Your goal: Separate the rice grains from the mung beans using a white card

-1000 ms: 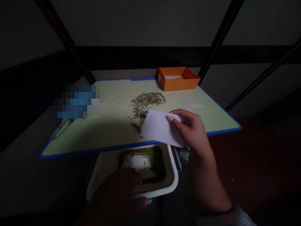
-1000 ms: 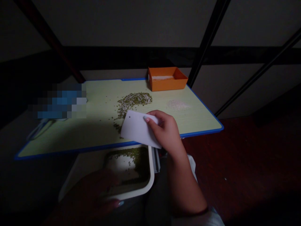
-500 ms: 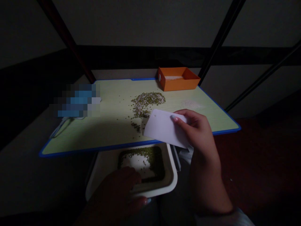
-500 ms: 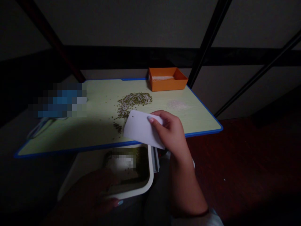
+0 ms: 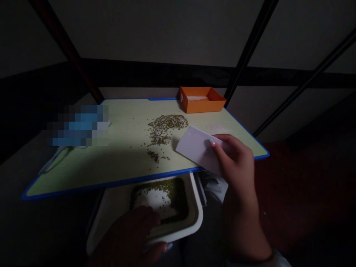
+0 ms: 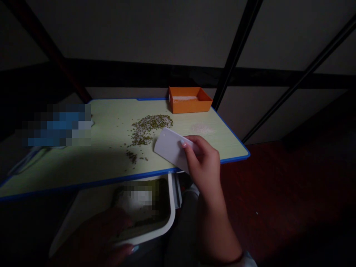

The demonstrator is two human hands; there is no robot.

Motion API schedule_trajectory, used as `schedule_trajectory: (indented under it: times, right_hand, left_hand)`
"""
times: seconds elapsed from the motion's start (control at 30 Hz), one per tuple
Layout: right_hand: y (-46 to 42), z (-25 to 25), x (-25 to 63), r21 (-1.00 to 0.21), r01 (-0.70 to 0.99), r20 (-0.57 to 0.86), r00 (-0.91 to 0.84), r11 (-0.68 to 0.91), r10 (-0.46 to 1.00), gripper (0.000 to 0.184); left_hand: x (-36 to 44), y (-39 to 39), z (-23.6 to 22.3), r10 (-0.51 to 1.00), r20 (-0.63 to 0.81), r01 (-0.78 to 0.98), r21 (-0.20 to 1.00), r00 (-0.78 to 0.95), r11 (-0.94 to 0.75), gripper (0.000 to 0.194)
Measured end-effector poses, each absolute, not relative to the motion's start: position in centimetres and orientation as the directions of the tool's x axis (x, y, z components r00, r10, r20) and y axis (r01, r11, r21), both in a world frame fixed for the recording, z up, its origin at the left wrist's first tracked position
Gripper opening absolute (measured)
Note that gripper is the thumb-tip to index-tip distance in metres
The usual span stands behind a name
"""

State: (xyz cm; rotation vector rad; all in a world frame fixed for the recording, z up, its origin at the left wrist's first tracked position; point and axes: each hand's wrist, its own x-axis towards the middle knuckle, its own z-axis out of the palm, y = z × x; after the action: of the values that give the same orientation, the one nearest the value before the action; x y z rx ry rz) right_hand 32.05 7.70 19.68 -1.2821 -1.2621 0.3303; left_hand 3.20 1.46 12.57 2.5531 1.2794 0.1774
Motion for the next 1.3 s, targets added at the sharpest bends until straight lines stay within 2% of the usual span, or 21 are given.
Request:
schedule_trajectory:
  times: [0.13,0.23,0.33,0.57,0.87,1.17,1.3]
  right_hand:
    - [9.7,19.1,31.0,-0.825,0.403,0.520,0.265,0.396,0.812,0.011]
    - [10.5,19.1,30.1,-0.781,0.426,0.565,0.170,0.457,0.807,0.013]
    - [10.7,19.1,28.9,-0.746,0.458,0.586,0.106,0.483,0.804,0.017]
    - [10.5,19.2,26.9,-0.709,0.466,0.590,-0.020,0.529,0.807,0.021]
    - [10.1,19.6,26.7,-0.723,0.391,0.585,-0.094,0.570,0.806,0.020]
    - [9.9,19.4,27.0,-0.721,0.369,0.592,-0.110,0.586,0.798,0.020]
    - [9.6,19.6,27.9,-0.712,0.388,0.632,-0.010,0.586,0.775,0.017]
  left_hand:
    - [4.4,1.5,13.8,0.810,-0.168,0.807,0.324,0.562,-0.493,0.029]
    - [5.1,1.6,14.6,0.794,-0.269,0.824,0.343,0.545,-0.450,0.032]
    - [5.3,1.8,15.0,0.790,-0.300,0.832,0.349,0.535,-0.432,0.031]
    - [4.5,1.7,14.6,0.803,-0.188,0.799,0.366,0.565,-0.477,0.029]
    - [4.0,1.0,13.7,0.756,0.088,0.724,0.235,0.648,-0.649,0.032]
    - [3.8,0.8,13.3,0.790,0.047,0.745,0.302,0.612,-0.595,0.029]
    - [4.5,0.9,14.0,0.819,0.042,0.768,0.322,0.573,-0.554,0.027]
